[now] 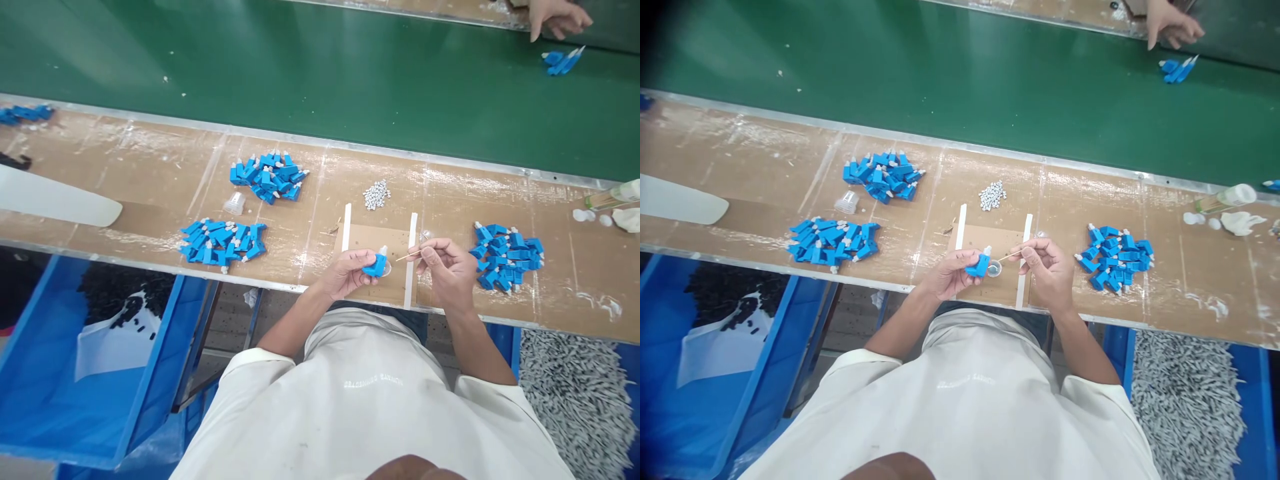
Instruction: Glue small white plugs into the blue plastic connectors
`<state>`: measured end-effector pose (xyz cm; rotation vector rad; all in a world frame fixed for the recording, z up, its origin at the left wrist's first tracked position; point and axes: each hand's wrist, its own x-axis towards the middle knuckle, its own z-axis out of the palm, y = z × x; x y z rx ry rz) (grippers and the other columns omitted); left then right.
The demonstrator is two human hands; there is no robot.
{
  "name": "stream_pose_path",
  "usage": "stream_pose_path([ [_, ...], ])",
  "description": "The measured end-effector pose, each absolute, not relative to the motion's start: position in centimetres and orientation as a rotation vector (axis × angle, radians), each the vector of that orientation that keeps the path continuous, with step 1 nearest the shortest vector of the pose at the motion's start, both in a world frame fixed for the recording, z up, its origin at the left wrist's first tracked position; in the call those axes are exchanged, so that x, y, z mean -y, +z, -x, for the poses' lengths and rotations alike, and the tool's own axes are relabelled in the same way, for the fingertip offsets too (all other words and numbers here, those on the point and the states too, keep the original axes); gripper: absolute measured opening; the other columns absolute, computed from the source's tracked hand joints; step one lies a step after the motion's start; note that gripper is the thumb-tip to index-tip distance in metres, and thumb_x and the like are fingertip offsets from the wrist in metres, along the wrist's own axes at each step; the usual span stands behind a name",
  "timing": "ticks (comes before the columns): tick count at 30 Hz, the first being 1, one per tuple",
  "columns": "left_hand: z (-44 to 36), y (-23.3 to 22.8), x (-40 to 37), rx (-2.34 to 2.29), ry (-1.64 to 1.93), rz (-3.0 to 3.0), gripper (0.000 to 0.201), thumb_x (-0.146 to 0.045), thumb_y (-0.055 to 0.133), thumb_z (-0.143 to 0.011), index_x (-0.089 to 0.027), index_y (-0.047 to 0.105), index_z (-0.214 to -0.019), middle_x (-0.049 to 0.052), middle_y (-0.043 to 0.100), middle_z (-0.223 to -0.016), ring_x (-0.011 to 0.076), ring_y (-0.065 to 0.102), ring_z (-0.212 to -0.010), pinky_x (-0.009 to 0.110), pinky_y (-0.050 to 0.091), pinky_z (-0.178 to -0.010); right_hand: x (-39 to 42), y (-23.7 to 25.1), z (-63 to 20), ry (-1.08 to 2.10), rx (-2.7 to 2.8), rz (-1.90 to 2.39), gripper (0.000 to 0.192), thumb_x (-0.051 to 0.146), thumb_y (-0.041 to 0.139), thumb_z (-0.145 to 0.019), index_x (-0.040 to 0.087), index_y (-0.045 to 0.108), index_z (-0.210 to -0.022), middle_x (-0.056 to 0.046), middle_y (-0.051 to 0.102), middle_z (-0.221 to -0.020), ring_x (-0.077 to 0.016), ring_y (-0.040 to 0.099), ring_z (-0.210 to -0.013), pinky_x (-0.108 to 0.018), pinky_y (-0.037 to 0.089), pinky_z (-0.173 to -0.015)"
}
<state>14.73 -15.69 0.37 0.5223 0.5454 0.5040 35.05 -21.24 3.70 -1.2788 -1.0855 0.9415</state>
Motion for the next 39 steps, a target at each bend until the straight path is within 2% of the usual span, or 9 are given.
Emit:
stream_pose_path([
  [5,-15.1,0.8,16.0,-0.531,0.478,-0.502,0.038,-0.04,0.088,-0.072,-0.01,0.065,-0.079,0.002,0.064,-0.067,0.0077,0.062,-0.052,0.016,0.05,-0.05,22.6,5.3,-33.9,0.52,1.341,1.315,0.015,0.037,0.067,-0.097,0.023,0.071,-0.097,-0.005,0.08,-0.087,-0.0168,0.073,-0.062,-0.029,0.059,-0.05],
  [11,-15.0,0.8,16.0,-0.52,0.464,-0.492,0.039,-0.041,0.087,-0.072,-0.011,0.063,-0.078,0.0,0.061,-0.065,0.008,0.062,-0.053,0.017,0.05,-0.051,22.8,5.1,-33.7,0.312,1.565,1.297,0.011,0.03,0.061,-0.1,0.025,0.071,-0.102,-0.004,0.081,-0.088,-0.0159,0.071,-0.059,-0.031,0.061,-0.056],
  [24,-15.1,0.6,16.0,-0.508,0.482,-0.496,0.04,-0.041,0.088,-0.071,-0.01,0.065,-0.08,0.001,0.063,-0.068,0.0066,0.061,-0.052,0.013,0.047,-0.046,22.4,4.3,-33.9,0.327,1.659,1.266,0.012,0.027,0.06,-0.1,0.026,0.07,-0.107,-0.005,0.08,-0.09,-0.0206,0.077,-0.078,-0.035,0.065,-0.065],
  [29,-15.2,0.7,16.0,-0.514,0.476,-0.486,0.045,-0.044,0.091,-0.067,-0.01,0.065,-0.079,0.0,0.062,-0.066,0.0057,0.06,-0.049,0.013,0.047,-0.046,22.3,4.7,-34.0,0.29,1.695,1.22,0.014,0.021,0.06,-0.099,0.028,0.069,-0.108,-0.004,0.081,-0.09,-0.0195,0.076,-0.074,-0.034,0.064,-0.066],
  [35,-15.1,0.4,16.0,-0.524,0.471,-0.489,0.041,-0.042,0.089,-0.07,-0.01,0.066,-0.079,0.0,0.062,-0.065,0.0061,0.06,-0.05,0.014,0.049,-0.049,22.3,4.6,-34.0,0.316,1.691,1.253,0.012,0.025,0.06,-0.099,0.027,0.071,-0.104,-0.004,0.081,-0.088,-0.02,0.076,-0.072,-0.034,0.064,-0.064],
  [39,-15.0,0.2,16.0,-0.499,0.468,-0.456,0.039,-0.04,0.089,-0.07,-0.009,0.068,-0.082,0.002,0.066,-0.07,0.0063,0.061,-0.052,0.014,0.048,-0.048,22.5,4.8,-33.9,0.383,1.526,1.258,0.009,0.027,0.063,-0.098,0.026,0.072,-0.1,-0.004,0.08,-0.088,-0.0174,0.072,-0.062,-0.032,0.06,-0.054],
])
